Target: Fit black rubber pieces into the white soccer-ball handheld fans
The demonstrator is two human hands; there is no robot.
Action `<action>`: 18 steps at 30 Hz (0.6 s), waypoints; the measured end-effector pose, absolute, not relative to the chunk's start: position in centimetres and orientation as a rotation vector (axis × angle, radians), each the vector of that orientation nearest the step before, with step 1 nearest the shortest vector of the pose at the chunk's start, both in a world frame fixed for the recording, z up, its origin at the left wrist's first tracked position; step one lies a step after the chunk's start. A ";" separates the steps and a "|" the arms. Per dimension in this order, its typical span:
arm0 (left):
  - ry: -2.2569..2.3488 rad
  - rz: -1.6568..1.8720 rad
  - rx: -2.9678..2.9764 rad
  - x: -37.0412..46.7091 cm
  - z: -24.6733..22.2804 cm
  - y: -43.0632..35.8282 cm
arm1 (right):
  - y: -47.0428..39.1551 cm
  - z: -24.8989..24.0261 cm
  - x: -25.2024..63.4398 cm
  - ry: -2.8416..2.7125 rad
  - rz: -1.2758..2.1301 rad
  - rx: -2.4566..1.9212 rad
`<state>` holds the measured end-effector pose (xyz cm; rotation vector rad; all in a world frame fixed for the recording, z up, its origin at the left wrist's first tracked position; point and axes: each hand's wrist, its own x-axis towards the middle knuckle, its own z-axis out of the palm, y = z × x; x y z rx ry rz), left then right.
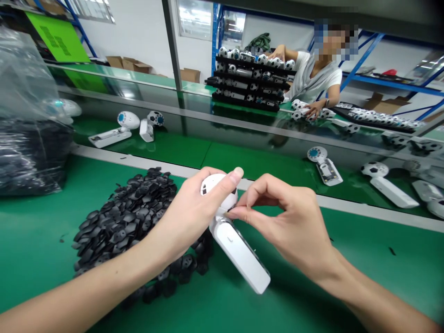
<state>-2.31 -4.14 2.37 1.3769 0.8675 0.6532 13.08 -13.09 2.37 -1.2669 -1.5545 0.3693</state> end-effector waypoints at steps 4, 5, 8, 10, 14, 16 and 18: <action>0.873 0.684 1.421 -2.3 2.9 -4.6 | -13.1 2.6 13.1 -1.604 0.307 -1.280; 0.869 0.687 1.431 -2.3 3.1 -4.7 | -13.1 2.6 13.1 -1.618 0.294 -1.290; 0.862 0.682 1.459 -2.3 3.6 -4.7 | -13.2 2.9 13.2 -1.645 0.288 -1.306; 0.856 0.676 1.484 -2.4 3.8 -4.7 | -13.1 3.0 13.3 -1.661 0.301 -1.309; 0.834 0.660 1.504 -2.4 3.7 -4.6 | -12.9 2.6 13.8 -1.744 0.261 -1.344; 0.825 0.662 1.477 -2.4 3.7 -4.6 | -12.7 1.8 13.9 -1.801 0.094 -1.356; 0.795 0.681 1.431 -2.4 3.8 -4.7 | -12.5 0.8 13.8 -1.828 -0.147 -1.331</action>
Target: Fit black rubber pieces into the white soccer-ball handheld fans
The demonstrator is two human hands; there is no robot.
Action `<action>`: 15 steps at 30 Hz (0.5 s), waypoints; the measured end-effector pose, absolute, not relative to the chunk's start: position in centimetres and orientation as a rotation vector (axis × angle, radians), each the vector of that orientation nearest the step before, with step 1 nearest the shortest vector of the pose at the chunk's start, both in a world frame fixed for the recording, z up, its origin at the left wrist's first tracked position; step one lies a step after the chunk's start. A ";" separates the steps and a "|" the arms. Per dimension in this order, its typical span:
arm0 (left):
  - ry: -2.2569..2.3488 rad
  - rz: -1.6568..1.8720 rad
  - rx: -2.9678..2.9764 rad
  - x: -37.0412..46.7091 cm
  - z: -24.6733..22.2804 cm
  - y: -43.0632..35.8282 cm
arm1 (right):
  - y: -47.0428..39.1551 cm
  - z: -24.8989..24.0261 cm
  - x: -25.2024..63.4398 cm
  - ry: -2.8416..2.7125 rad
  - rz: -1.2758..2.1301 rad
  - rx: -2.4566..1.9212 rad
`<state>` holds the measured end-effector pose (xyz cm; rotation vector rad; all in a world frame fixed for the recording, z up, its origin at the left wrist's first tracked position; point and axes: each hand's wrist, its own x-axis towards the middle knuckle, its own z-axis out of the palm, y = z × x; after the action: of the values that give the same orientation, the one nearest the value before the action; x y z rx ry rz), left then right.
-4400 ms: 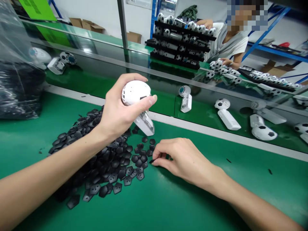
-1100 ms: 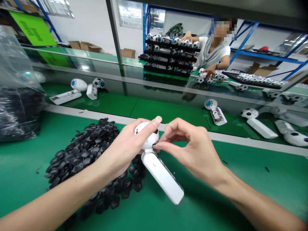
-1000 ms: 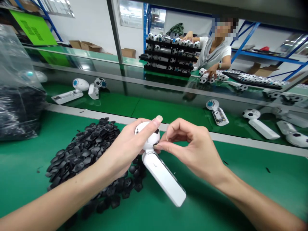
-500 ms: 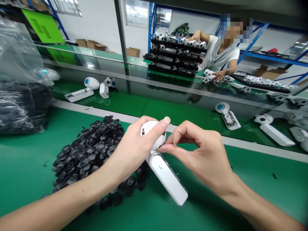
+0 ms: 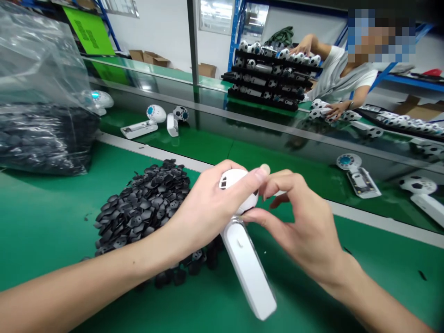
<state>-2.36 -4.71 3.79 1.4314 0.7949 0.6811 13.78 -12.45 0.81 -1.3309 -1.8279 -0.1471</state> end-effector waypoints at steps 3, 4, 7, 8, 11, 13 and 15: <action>0.732 0.684 1.342 -2.3 4.0 -4.9 | -12.2 -0.1 13.2 -1.818 -0.377 -1.253; 0.724 0.671 1.320 -2.3 4.1 -5.0 | -12.2 -0.1 13.1 -1.816 -0.402 -1.233; 0.725 0.691 1.367 -2.4 4.4 -4.6 | -11.9 0.8 13.2 -1.811 -0.301 -1.264; 0.721 0.742 1.425 -2.6 4.6 -4.2 | -11.8 1.2 13.4 -1.795 -0.215 -1.299; 0.687 1.000 1.595 -3.2 5.5 -2.3 | -11.3 2.1 14.8 -1.707 0.094 -1.476; 0.671 1.227 1.630 -3.8 6.1 -0.8 | -11.0 1.9 15.6 -1.748 0.311 -1.644; 0.770 1.346 1.651 -4.3 6.4 0.7 | -10.7 1.1 15.9 -1.902 0.499 -1.770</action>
<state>-4.27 0.66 6.36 1.6508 0.7696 1.3458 15.91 -10.66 1.08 -1.7702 -1.9020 0.4992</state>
